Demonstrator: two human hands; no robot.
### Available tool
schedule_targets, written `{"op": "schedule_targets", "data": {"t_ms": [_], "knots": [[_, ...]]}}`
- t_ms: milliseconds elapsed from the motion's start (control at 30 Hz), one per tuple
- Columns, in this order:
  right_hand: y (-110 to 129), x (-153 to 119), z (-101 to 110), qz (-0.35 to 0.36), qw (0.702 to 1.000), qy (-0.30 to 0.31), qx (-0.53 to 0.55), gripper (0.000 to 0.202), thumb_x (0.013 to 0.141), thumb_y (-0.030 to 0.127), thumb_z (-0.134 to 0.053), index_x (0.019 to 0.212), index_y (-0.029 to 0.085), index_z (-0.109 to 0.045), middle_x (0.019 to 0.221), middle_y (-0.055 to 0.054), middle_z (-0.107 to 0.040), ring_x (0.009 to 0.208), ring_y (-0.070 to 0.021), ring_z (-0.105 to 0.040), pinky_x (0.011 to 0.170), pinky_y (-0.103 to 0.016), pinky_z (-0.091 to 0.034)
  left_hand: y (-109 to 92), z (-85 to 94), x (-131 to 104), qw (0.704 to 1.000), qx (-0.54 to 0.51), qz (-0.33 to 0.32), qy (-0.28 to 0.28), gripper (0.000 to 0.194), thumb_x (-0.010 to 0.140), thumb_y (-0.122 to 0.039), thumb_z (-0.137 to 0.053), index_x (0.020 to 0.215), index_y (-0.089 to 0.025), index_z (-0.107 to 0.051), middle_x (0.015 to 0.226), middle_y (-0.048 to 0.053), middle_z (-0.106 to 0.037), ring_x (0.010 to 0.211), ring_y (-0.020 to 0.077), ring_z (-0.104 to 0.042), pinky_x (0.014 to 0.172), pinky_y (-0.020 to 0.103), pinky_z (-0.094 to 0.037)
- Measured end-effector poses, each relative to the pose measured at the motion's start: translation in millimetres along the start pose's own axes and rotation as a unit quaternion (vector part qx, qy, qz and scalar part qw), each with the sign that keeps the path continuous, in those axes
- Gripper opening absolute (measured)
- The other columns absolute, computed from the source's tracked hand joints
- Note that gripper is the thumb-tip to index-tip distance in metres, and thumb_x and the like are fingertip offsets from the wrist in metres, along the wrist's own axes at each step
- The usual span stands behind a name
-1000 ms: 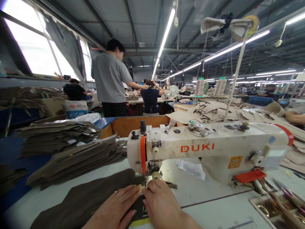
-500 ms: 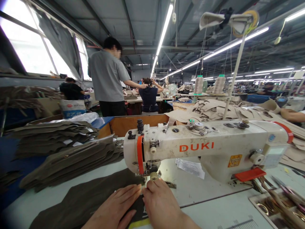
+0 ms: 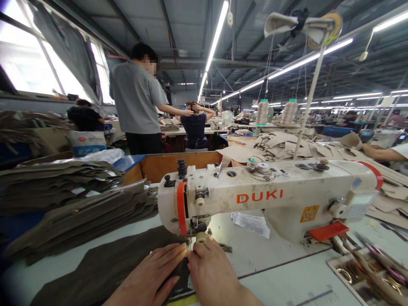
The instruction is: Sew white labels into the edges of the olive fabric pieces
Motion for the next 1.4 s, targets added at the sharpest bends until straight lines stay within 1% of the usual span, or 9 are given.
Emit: {"op": "schedule_targets", "data": {"t_ms": [200, 433, 633, 900, 1133, 1267, 1400], "knots": [[0.4, -0.1, -1.9, -0.006, 1.0, 0.006, -0.001, 0.01, 0.087, 0.01, -0.061, 0.094, 0.017, -0.063, 0.093, -0.004, -0.062, 0.082, -0.0206, -0.057, 0.084, -0.036, -0.047, 2.8, -0.5, 0.0, 1.0, -0.019, -0.001, -0.016, 0.043, 0.091, -0.027, -0.055, 0.133, -0.024, -0.053, 0.127, 0.005, -0.066, 0.114, 0.0222, -0.063, 0.097, 0.037, -0.051], [-0.9, -1.3, -1.6, 0.003, 1.0, -0.009, -0.001, 0.013, 0.084, 0.008, -0.062, 0.093, 0.018, -0.062, 0.092, -0.004, -0.062, 0.083, -0.0211, -0.057, 0.084, -0.036, -0.047, -1.3, 2.9, 1.3, 1.0, -0.013, -0.002, -0.011, 0.045, 0.088, -0.024, -0.056, 0.133, -0.02, -0.053, 0.128, 0.005, -0.065, 0.116, 0.0222, -0.061, 0.097, 0.038, -0.052], [-0.1, -2.6, -3.2, 0.002, 1.0, -0.011, 0.001, 0.014, 0.084, 0.009, -0.064, 0.095, 0.018, -0.062, 0.094, -0.004, -0.062, 0.082, -0.0212, -0.057, 0.082, -0.036, -0.047, 0.6, 3.6, 1.3, 1.0, -0.02, 0.005, -0.019, 0.046, 0.087, -0.025, -0.058, 0.133, -0.023, -0.054, 0.127, 0.004, -0.066, 0.114, 0.0216, -0.062, 0.098, 0.037, -0.051], [-0.2, -3.0, -1.1, 0.002, 1.0, -0.016, 0.009, 0.015, 0.084, 0.008, -0.063, 0.095, 0.018, -0.062, 0.093, -0.004, -0.062, 0.081, -0.0207, -0.057, 0.085, -0.036, -0.046, -0.6, -0.2, 0.1, 1.0, 0.002, -0.004, 0.0, 0.045, 0.089, -0.025, -0.057, 0.134, -0.021, -0.052, 0.129, 0.005, -0.064, 0.116, 0.0222, -0.061, 0.097, 0.038, -0.052], [1.0, -3.4, -1.3, 0.004, 1.0, -0.016, 0.008, 0.014, 0.085, 0.008, -0.062, 0.095, 0.018, -0.063, 0.092, -0.004, -0.062, 0.082, -0.0206, -0.056, 0.084, -0.034, -0.046, -0.8, 0.3, 1.5, 1.0, -0.021, 0.004, 0.01, 0.046, 0.088, -0.023, -0.058, 0.134, -0.021, -0.052, 0.129, 0.005, -0.064, 0.116, 0.0233, -0.061, 0.098, 0.04, -0.051], [1.8, -3.4, -0.1, 0.003, 1.0, -0.019, 0.008, 0.012, 0.085, 0.008, -0.063, 0.093, 0.018, -0.063, 0.092, -0.003, -0.062, 0.083, -0.0209, -0.056, 0.083, -0.034, -0.046, 0.6, -0.3, 4.2, 1.0, -0.027, 0.006, 0.006, 0.048, 0.088, -0.02, -0.056, 0.135, -0.022, -0.051, 0.131, 0.006, -0.063, 0.118, 0.0229, -0.059, 0.099, 0.04, -0.05], [2.9, -4.4, 2.6, 0.014, 0.999, -0.036, -0.001, 0.01, 0.085, 0.008, -0.064, 0.089, 0.017, -0.062, 0.089, -0.003, -0.062, 0.083, -0.0204, -0.056, 0.081, -0.033, -0.046, 6.1, -3.0, 9.7, 1.0, -0.017, 0.017, 0.017, 0.042, 0.091, -0.022, -0.053, 0.133, -0.02, -0.054, 0.13, 0.007, -0.063, 0.119, 0.0236, -0.059, 0.098, 0.042, -0.051]]}}
Point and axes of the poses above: each hand's wrist, its own x-axis towards the middle knuckle, its own z-axis out of the back of the hand, y = z × x, the point moved 8 cm from there along x, towards the middle knuckle
